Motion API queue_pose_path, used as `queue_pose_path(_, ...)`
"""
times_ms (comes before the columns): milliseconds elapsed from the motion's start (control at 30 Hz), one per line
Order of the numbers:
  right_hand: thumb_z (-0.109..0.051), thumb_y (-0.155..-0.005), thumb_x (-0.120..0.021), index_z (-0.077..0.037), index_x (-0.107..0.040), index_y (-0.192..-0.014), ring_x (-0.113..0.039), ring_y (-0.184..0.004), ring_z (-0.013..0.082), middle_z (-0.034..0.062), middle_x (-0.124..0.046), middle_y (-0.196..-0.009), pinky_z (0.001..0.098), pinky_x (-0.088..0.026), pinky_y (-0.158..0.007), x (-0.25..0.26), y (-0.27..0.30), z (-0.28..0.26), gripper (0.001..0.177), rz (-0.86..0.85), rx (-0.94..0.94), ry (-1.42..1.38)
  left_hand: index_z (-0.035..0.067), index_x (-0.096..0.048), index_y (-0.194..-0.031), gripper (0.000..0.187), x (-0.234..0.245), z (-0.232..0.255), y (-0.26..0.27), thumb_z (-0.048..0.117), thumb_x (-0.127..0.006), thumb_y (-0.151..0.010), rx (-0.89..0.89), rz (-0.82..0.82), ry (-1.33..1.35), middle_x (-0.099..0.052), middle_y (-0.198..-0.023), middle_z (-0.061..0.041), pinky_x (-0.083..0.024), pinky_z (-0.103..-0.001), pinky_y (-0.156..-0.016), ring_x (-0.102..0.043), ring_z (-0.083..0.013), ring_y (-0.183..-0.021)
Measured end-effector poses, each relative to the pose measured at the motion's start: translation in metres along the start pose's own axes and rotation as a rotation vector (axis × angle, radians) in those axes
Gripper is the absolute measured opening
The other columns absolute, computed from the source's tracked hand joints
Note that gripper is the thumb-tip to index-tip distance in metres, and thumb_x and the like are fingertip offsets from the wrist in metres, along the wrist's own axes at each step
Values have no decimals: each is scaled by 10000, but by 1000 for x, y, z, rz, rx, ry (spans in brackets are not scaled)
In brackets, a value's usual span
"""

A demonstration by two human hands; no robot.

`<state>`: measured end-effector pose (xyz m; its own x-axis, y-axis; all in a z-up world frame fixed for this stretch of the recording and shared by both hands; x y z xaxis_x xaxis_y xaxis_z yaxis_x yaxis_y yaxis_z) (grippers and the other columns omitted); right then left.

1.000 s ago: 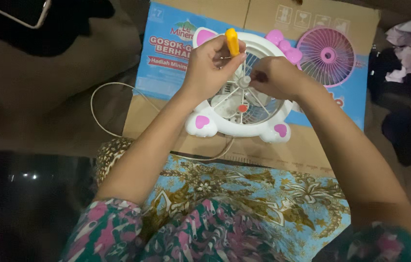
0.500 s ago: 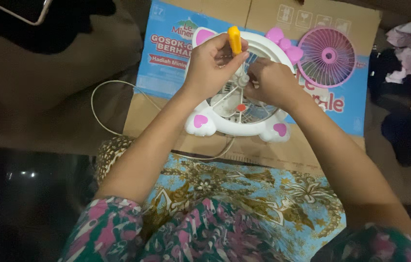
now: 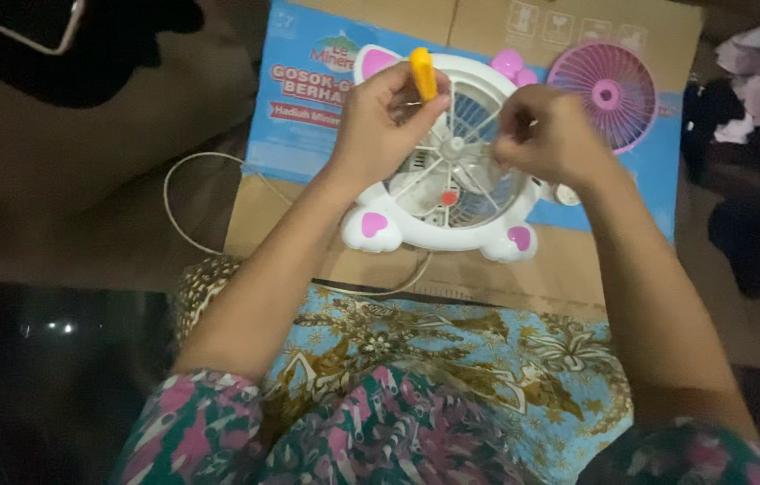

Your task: The person uses a yellow screwdriver to remove screws from the base and rear of a small white electric fan. They detach the rear grille and set it aside, then continue unscrewing the base components.

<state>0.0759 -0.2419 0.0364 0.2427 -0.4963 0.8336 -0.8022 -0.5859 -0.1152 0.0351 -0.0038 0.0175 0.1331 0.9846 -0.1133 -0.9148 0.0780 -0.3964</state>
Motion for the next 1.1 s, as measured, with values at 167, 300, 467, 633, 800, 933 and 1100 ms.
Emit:
queue_pose_path(167,-78,-885,-720,-20,-661,-918,-587,-736,54,5,-652,-809,233,-474,-651,26,79,84,90,254,-320,-280,-4,-671,-1184,200,1,-7,1,6,-742,-997,78,21,-2,-736,-1118,-31,-605,-251,-923,-711,-90,-1052)
queue_pose_path(300,-97,-937,-763,-8,-659,-893,-526,-718,77,35,-611,-772,258,-426,-636,0,141,137,145,377,-421,-203,3,-668,-1181,200,0,-10,1,-4,-746,-997,109,18,-13,-742,-1131,-36,-610,-253,-943,-724,-104,-1073)
queue_pose_path(467,-122,-835,-808,-12,-683,-851,-591,-663,111,54,-639,-735,277,-476,-610,-35,172,169,167,424,-485,-38,1,-663,-1187,211,0,-11,4,-27,-745,-994,127,30,-23,-731,-1138,-50,-612,-255,-953,-722,-113,-1080)
queue_pose_path(633,-124,-848,-793,-17,-677,-874,-602,-680,112,47,-658,-760,283,-491,-625,-50,178,169,160,482,-563,-107,-3,-661,-1184,185,1,-7,5,-38,-728,-1016,150,16,19,-708,-1142,-46,-595,-253,-954,-696,-106,-1091)
queue_pose_path(800,-105,-857,-814,-6,-654,-895,-602,-706,137,58,-648,-789,296,-493,-638,-55,182,164,192,529,-516,-95,2,-660,-1173,178,3,-7,6,-37,-720,-1009,194,39,3,-706,-1141,-38,-600,-256,-959,-698,-104,-1087)
queue_pose_path(933,-86,-880,-795,-16,-663,-902,-620,-717,145,71,-654,-817,303,-501,-654,-49,175,157,151,499,-466,-32,0,-655,-1182,191,2,-9,5,-42,-726,-1009,144,32,51,-708,-1145,-40,-592,-256,-980,-695,-107,-1100)
queue_pose_path(1100,-12,-934,-741,12,-667,-964,-595,-739,178,121,-636,-898,320,-489,-667,-22,152,109,84,629,-367,24,5,-651,-1167,186,4,-10,3,-22,-733,-1002,124,18,-28,-720,-1132,-30,-617,-251,-959,-715,-94,-1077)
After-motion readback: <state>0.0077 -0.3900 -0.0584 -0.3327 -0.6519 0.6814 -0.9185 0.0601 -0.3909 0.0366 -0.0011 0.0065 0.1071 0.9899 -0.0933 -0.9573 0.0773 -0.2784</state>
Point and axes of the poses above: each hand's wrist, its own y-axis away from the middle knuckle, its own x-axis out of the back of the hand, z = x × y, the point moved 4 cm from there along -y, towards the middle knuckle
